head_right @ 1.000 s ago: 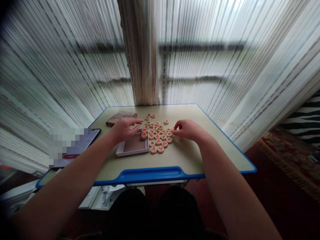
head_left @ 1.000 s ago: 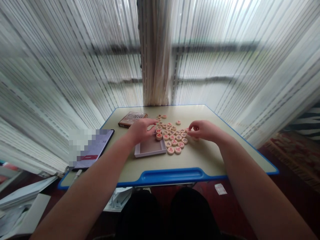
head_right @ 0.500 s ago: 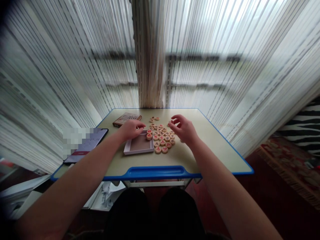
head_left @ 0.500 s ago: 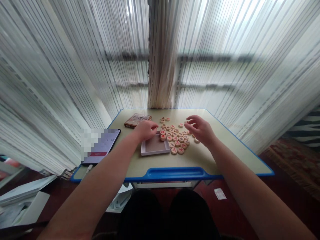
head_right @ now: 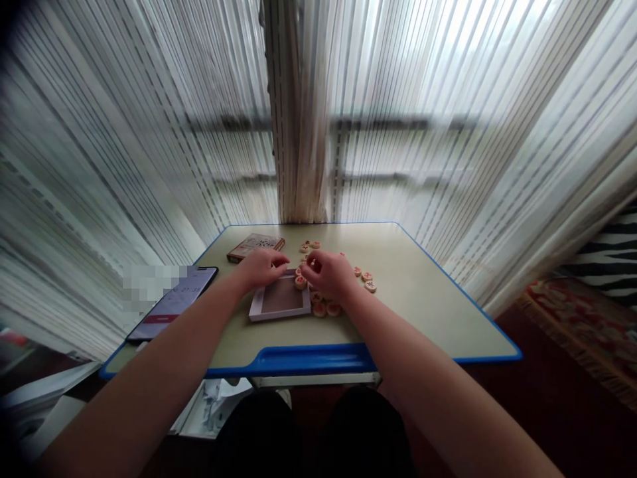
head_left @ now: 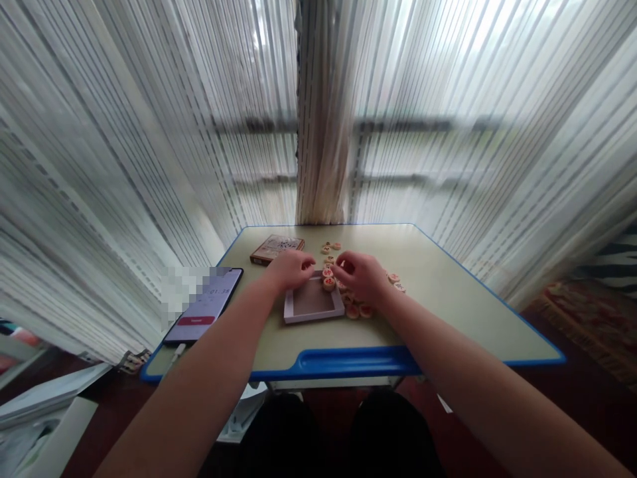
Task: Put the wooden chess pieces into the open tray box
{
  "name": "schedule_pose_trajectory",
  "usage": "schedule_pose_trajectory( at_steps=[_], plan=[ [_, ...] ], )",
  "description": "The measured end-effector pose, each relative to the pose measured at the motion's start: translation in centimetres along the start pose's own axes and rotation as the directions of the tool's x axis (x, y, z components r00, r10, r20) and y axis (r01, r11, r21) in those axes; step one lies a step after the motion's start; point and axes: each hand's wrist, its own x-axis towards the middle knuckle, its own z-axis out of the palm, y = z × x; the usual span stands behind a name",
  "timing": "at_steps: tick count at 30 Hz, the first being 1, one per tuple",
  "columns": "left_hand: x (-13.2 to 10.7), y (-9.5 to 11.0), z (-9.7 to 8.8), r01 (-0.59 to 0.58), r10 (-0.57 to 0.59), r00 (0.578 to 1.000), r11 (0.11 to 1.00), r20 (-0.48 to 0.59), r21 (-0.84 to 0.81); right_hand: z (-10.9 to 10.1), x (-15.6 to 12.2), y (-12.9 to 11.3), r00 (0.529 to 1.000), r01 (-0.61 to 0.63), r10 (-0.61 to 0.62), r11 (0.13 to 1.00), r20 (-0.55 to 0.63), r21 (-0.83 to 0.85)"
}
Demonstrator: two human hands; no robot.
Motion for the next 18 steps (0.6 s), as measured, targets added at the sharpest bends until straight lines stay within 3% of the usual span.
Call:
schedule_pose_trajectory(
  at_steps=[3,6,11,18],
  plan=[
    [0.0,0.2,0.0,0.003,-0.003,1.0,1.0,-0.001,0.026,-0.8,-0.6,-0.4,0.994,0.08,-0.084,0.995,0.071,0.055],
    [0.0,0.5,0.0,-0.022,0.022,1.0,0.999,0.002,0.049,-1.3,-1.3,-1.5,0.958,0.169,-0.161,0.985,0.236,-0.017],
    [0.1,0.8,0.0,-0.039,0.04,0.999,0.995,0.0,0.09,-0.7,-1.6,-2.5,0.902,0.208,-0.147,0.972,0.407,-0.11],
    [0.1,0.7,0.1,-0.021,0.02,1.0,0.994,0.013,0.111,-0.2,-1.4,-2.1,0.876,0.239,-0.213,0.971,0.434,-0.008]
  ],
)
